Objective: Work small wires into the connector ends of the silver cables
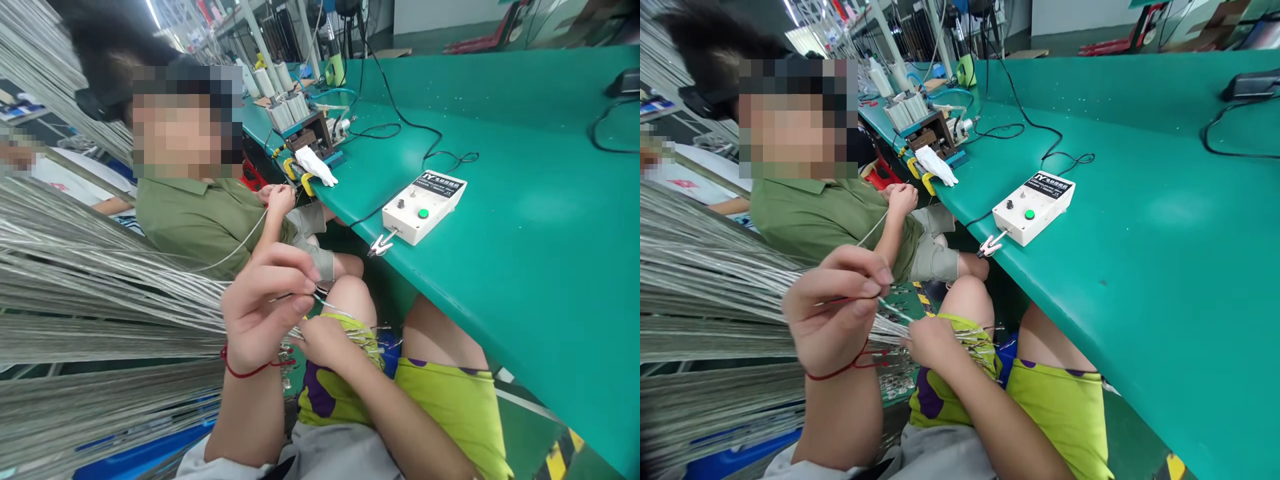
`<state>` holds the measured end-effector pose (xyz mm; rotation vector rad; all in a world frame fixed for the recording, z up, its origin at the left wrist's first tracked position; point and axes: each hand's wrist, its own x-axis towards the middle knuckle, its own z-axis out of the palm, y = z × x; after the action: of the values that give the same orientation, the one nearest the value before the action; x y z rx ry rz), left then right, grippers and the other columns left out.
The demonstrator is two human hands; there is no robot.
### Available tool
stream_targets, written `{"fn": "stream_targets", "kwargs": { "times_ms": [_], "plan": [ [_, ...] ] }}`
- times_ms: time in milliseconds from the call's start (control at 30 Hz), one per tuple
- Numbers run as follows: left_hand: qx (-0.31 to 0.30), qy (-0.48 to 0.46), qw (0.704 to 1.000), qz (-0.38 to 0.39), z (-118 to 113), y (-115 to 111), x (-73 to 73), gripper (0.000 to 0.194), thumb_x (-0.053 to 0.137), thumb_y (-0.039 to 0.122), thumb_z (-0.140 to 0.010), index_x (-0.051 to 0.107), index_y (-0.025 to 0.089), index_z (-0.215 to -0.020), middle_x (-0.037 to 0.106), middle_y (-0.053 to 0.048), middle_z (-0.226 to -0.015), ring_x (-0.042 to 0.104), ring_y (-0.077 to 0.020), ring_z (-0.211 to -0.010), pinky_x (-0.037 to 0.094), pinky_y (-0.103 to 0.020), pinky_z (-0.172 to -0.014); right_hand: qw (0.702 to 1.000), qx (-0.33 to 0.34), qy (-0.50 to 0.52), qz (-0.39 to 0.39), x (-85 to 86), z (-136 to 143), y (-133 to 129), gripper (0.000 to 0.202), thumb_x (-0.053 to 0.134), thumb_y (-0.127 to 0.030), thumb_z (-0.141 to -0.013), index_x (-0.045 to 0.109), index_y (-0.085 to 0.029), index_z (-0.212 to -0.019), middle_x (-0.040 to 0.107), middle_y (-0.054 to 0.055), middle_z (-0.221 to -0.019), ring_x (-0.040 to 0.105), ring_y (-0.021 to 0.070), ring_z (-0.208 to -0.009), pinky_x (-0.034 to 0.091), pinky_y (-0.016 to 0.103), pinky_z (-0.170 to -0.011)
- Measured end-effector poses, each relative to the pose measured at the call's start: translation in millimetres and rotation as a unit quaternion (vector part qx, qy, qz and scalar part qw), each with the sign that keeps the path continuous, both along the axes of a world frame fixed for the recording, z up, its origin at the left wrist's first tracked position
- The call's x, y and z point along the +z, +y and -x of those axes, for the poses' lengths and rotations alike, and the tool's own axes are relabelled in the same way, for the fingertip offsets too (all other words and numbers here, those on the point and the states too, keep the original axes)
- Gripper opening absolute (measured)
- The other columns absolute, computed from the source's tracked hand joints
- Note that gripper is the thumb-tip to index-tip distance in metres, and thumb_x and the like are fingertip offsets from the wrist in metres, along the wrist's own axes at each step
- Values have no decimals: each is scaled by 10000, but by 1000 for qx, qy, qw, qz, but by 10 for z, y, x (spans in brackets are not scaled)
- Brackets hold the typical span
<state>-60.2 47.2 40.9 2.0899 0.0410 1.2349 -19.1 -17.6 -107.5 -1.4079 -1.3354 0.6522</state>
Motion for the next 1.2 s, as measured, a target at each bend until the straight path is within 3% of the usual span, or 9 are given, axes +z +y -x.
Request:
{"fn": "stream_targets", "kwargs": {
  "times_ms": [133,267,433,533,733,800,900,1033,1200],
  "plan": [
    [61,-46,995,60,81,-81,123,149,802,361,-955,759,250,-865,728,40,-867,644,-154,-766,499,-370,-680,972,113,-141,149,109,-295,-146,213,728,-390,-948,750,-189,-880,794,122,-836,768,318,-820,569,392,-761],
    [26,-75,996,51,89,-44,98,123,828,308,-928,755,226,-872,725,24,-859,648,-150,-746,489,-356,-645,936,149,-205,244,137,-572,-191,333,631,-487,-1015,782,-221,-1146,820,143,-1099,766,339,-1016,540,374,-798],
    [15,-50,997,49,88,121,-75,24,789,224,-935,771,209,-939,726,-25,-875,665,-170,-784,525,-326,-651,898,162,-240,330,-45,-657,-163,327,744,-462,-936,799,-211,-1138,817,139,-1134,768,322,-994,504,343,-738],
    [15,-33,997,66,90,119,-148,26,782,214,-951,767,229,-936,712,-8,-856,665,-160,-778,519,-286,-630,887,143,-262,352,-88,-611,-174,272,773,-380,-912,805,-165,-1076,803,177,-1162,732,370,-1110,502,401,-871],
    [75,30,983,162,-11,-148,-272,70,733,175,-977,747,242,-995,701,-40,-923,664,-202,-892,553,-319,-768,900,83,-268,334,164,-663,-299,548,814,-377,-890,674,-119,-1353,735,223,-1319,675,426,-1195,488,485,-964],
    [66,80,983,151,-65,-233,-323,80,700,157,-994,735,228,-993,699,-44,-928,659,-201,-886,540,-328,-780,940,60,-214,259,291,-789,-368,423,685,-389,-996,656,-179,-1362,736,166,-1311,679,363,-1166,499,446,-948],
    [51,122,984,121,-137,-313,-376,82,685,140,-994,721,214,-993,711,-47,-942,660,-196,-872,525,-326,-763,996,38,5,81,445,-1036,-505,160,604,-326,-1042,712,-228,-1109,755,82,-1083,688,265,-981,519,374,-869],
    [43,145,985,81,-212,-368,-391,97,685,113,-985,705,205,-960,708,-39,-944,639,-161,-820,484,-279,-689,970,76,227,-29,540,-1288,-709,93,681,-315,-1012,723,-239,-979,701,36,-917,638,223,-858,515,331,-785],
    [63,187,980,28,-241,-394,-428,106,670,116,-994,696,207,-949,699,-41,-976,643,-157,-826,501,-291,-735,921,68,384,-16,526,-1320,-791,370,624,-420,-1033,746,-197,-764,662,45,-740,595,197,-728,466,316,-703]
  ]
}}
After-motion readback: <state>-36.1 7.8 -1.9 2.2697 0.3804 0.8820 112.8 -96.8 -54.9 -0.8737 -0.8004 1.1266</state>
